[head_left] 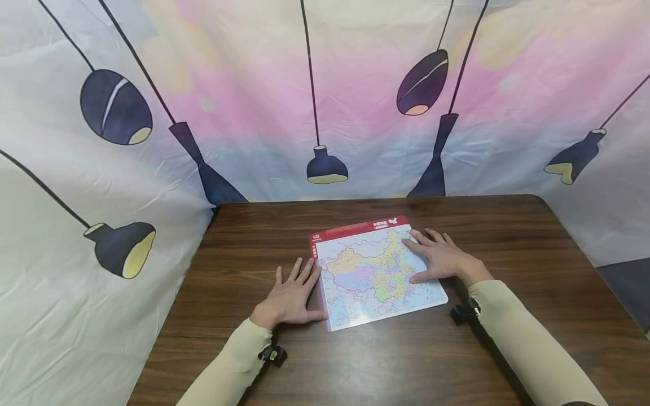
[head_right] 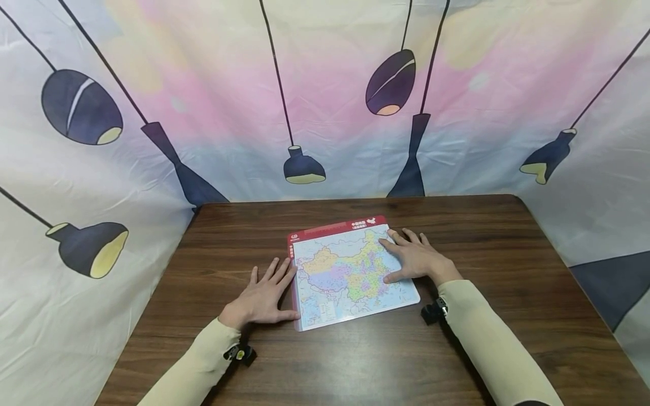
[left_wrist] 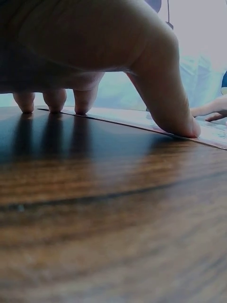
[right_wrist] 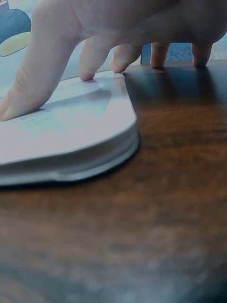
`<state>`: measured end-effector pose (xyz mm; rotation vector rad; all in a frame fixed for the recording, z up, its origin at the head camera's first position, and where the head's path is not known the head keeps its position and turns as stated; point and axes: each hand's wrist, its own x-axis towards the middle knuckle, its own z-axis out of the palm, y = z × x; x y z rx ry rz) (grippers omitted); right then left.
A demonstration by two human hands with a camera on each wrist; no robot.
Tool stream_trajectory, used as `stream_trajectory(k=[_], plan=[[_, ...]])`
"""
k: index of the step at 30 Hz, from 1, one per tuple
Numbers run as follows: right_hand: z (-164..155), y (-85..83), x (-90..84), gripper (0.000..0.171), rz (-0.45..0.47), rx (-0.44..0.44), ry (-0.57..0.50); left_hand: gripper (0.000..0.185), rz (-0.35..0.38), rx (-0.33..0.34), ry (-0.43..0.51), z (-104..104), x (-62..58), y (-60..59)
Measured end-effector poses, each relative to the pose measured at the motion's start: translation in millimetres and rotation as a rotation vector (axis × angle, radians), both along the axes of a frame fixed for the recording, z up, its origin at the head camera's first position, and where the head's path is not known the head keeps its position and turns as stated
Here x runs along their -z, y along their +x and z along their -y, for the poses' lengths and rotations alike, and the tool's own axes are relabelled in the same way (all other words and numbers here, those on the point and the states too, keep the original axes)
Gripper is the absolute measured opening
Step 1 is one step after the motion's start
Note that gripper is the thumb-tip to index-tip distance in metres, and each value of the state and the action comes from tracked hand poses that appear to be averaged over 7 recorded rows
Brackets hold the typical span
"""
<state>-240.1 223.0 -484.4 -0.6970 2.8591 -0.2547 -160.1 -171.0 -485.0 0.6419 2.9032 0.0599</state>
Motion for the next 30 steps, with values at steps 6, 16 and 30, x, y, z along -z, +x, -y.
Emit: stream_trajectory(k=[6,16,30], plan=[[0.5,-1.3,-0.8,0.107,-0.006,-0.003,-0.006,0.110,0.005,0.001,-0.006,-0.7,-0.9,0.7],[2.0,-1.4,-5.6,0.105,0.010,-0.002,-0.013,0.111,0.005,-0.007,-0.004,-0.9,-0.2,1.3],[1.1,-5.0,-3.5,0.107,0.030,0.008,-0.012,0.110,0.000,-0.012,0.014,-2.6,-1.7,5.6]])
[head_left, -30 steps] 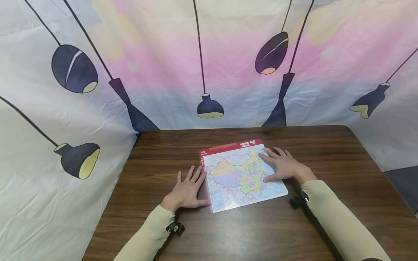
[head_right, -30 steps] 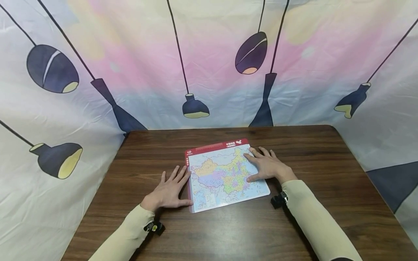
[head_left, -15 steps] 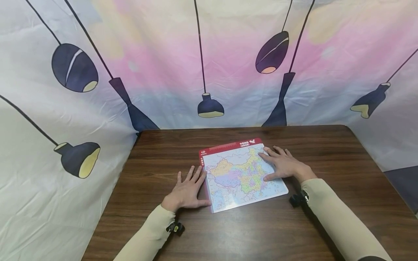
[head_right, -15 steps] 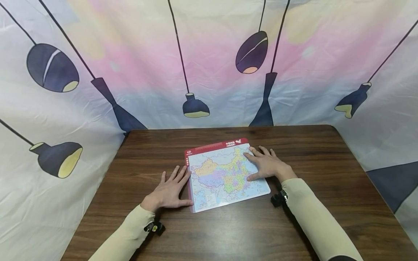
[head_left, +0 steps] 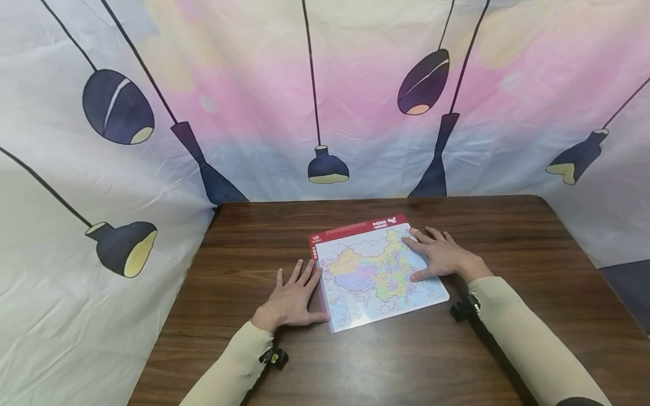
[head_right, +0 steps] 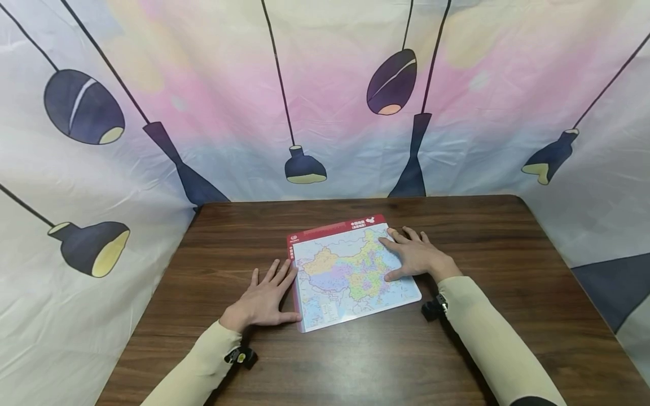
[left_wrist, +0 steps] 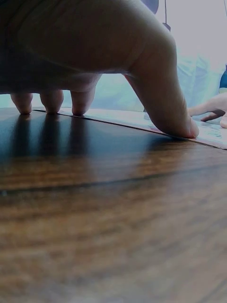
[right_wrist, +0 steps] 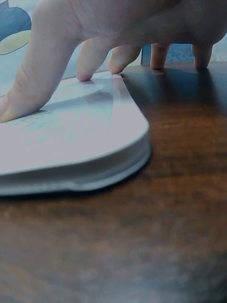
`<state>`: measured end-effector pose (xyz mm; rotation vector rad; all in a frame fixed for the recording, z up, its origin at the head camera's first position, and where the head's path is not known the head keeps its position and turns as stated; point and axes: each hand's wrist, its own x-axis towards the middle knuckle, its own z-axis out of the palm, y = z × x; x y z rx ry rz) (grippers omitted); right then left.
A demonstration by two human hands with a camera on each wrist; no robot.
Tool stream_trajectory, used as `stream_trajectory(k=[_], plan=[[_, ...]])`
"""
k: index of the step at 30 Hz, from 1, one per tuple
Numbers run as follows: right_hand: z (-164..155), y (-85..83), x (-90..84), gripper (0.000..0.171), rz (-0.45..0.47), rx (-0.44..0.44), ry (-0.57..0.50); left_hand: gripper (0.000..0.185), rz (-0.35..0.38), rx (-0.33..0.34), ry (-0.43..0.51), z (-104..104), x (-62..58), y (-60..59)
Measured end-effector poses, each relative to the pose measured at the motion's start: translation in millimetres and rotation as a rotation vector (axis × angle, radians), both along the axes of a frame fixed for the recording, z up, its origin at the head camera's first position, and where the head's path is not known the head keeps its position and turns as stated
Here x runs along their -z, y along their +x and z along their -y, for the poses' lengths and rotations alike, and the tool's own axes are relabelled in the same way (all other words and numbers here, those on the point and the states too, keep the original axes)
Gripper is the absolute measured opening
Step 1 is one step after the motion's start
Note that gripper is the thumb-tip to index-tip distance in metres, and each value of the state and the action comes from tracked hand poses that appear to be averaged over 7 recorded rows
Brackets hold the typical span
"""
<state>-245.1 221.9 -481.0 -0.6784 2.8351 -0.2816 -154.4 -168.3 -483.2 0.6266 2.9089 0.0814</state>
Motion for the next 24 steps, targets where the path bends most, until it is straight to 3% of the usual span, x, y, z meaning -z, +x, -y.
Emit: stream_trajectory(k=[24], plan=[[-0.6,-6.6,2.3,0.107,0.002,-0.003,-0.002,0.110,-0.010,-0.004,0.006,-1.8,1.1,3.9]])
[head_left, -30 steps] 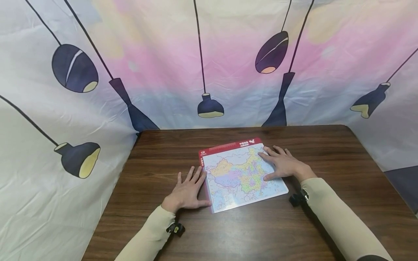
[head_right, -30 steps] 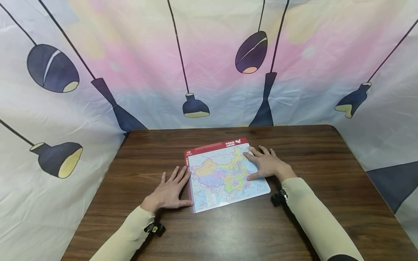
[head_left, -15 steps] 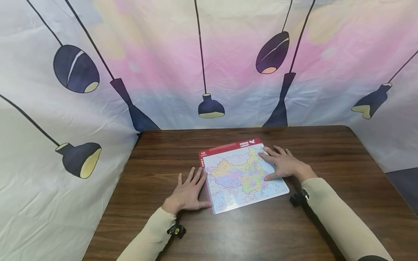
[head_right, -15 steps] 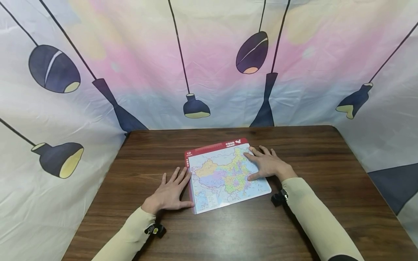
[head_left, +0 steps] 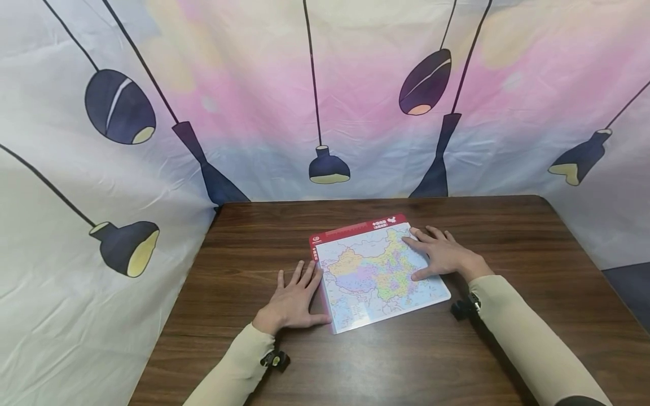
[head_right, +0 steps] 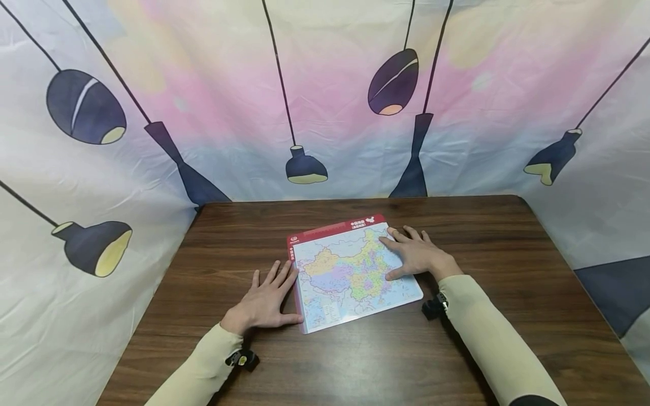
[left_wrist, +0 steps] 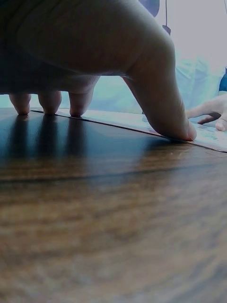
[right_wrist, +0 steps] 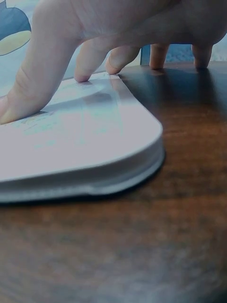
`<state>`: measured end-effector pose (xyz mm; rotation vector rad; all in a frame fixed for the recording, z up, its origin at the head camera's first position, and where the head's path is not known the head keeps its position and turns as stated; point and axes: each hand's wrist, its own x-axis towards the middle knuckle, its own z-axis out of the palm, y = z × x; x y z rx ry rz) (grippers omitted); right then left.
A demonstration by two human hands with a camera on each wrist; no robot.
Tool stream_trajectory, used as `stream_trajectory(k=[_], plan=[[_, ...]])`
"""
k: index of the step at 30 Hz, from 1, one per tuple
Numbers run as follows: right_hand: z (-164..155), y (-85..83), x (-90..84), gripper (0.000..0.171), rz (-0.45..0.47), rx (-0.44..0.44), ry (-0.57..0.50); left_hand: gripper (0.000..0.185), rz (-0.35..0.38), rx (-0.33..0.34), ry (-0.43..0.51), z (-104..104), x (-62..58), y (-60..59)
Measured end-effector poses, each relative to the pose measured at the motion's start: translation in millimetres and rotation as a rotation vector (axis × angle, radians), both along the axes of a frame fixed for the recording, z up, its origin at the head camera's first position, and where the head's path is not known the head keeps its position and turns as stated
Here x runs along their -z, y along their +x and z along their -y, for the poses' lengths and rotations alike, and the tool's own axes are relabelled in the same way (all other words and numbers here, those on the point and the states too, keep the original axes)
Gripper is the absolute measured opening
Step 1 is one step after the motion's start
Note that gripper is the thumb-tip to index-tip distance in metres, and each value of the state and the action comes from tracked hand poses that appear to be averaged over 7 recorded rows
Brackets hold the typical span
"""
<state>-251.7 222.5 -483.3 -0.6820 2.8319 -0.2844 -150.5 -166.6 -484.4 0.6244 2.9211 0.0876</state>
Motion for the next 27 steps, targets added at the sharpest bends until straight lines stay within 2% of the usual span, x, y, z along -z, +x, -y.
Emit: stream_trajectory(k=[27], plan=[[-1.6,-7.6,-0.1,0.107,0.014,-0.005,-0.004,0.112,0.009,-0.017,-0.009,-4.1,1.5,1.6]])
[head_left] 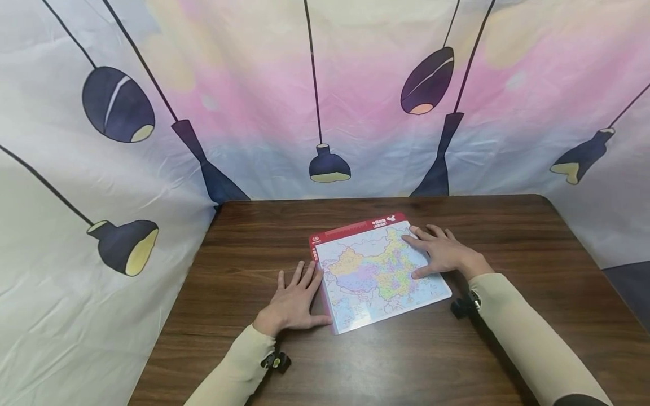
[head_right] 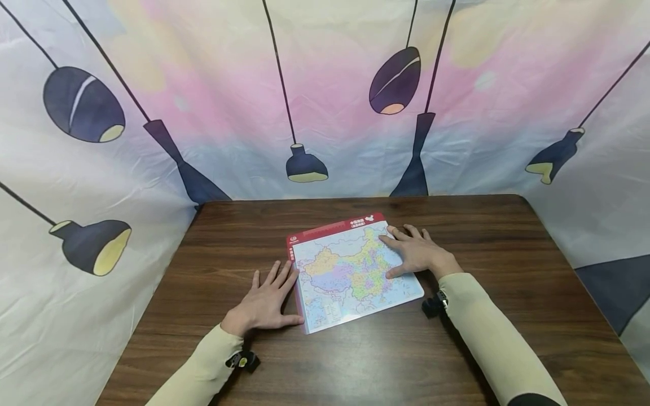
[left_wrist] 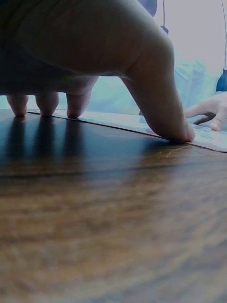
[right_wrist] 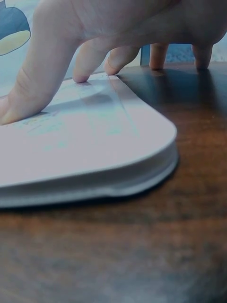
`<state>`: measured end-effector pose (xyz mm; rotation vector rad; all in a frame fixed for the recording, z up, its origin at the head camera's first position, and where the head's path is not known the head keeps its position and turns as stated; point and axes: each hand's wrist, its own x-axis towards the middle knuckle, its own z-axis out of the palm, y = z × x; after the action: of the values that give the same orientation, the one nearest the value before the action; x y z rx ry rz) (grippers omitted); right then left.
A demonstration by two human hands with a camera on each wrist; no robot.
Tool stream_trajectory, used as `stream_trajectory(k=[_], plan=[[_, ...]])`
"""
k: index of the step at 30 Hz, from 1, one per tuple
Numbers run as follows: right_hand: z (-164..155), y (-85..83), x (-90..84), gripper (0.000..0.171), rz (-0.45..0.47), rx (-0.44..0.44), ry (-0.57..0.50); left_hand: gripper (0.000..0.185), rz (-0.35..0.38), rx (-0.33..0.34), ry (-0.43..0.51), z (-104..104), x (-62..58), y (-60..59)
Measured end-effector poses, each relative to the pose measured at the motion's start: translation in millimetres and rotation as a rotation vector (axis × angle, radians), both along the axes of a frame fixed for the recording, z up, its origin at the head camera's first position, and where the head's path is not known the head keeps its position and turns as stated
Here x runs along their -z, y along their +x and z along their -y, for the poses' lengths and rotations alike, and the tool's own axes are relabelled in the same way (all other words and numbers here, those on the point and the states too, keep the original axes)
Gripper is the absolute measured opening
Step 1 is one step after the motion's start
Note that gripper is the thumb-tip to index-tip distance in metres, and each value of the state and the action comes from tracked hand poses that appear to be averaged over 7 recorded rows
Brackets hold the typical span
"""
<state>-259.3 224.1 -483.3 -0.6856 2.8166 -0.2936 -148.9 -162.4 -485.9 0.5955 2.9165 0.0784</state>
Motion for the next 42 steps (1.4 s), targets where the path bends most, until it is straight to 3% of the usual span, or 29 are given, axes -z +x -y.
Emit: stream_trajectory(k=[12,42], plan=[[-1.9,-4.1,-2.5,0.106,-0.003,-0.005,0.000,0.111,0.010,-0.006,0.011,-3.1,-3.8,0.0],[0.5,-8.1,0.8,0.105,0.031,0.015,-0.012,0.111,-0.010,-0.013,0.009,-4.5,-0.2,6.2]])
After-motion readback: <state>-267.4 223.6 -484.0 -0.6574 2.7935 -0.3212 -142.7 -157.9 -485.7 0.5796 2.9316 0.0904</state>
